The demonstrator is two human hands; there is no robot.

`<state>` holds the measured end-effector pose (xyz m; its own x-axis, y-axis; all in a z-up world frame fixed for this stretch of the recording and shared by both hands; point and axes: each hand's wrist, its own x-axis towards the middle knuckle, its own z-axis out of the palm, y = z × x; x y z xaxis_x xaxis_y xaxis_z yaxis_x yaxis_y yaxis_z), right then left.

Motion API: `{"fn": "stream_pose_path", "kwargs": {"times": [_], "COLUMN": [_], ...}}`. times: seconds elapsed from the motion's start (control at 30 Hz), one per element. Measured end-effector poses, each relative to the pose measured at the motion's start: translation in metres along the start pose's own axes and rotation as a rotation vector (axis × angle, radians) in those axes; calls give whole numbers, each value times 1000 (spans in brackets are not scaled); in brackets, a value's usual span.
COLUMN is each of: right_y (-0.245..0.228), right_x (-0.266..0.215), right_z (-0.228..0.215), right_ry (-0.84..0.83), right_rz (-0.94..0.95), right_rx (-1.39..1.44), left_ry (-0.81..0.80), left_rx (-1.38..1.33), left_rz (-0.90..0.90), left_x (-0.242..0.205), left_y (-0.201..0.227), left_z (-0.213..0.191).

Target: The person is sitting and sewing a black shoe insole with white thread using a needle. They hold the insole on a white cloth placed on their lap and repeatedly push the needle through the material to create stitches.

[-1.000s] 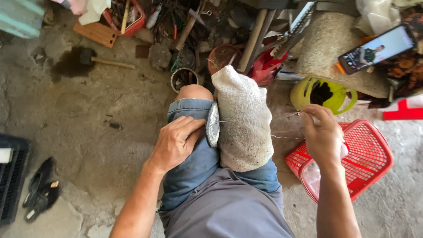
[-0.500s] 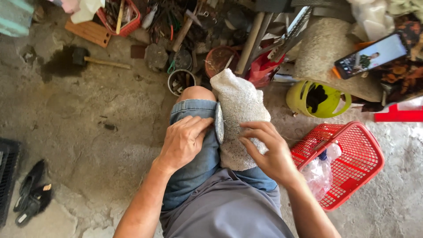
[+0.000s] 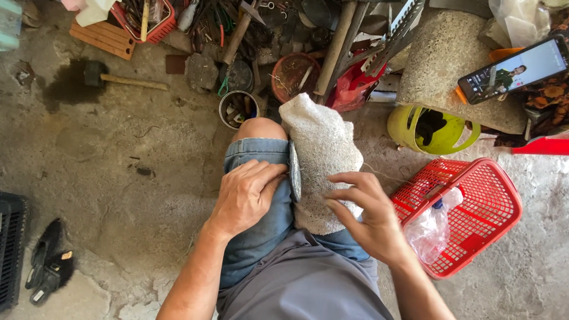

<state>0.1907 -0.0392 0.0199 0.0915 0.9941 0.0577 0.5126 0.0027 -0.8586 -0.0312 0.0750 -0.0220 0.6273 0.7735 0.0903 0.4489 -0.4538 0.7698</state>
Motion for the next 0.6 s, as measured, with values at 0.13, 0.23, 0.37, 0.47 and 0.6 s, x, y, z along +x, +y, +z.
{"fn": "stream_pose_path", "kwargs": {"times": [0.13,0.23,0.37,0.47,0.6], "right_y": [-15,-16,-5,-13,-15], "right_x": [-4,5,24,37,40], "right_z": [-23,-14,12,18,18], "right_ry": [-100,-102,-3,-42,-206], "right_rz": [150,143,129,98,125], "right_rx": [434,663,169,-50,-179], "left_ry": [-15,-14,9,16,-19], "left_rx": [82,118,128,148,147], "left_rz": [105,133,58,83,91], "left_x": [3,1,-4,-4,-4], "left_y": [9,10,8,7,7], "left_z": [-5,-2,3,3,1]}}
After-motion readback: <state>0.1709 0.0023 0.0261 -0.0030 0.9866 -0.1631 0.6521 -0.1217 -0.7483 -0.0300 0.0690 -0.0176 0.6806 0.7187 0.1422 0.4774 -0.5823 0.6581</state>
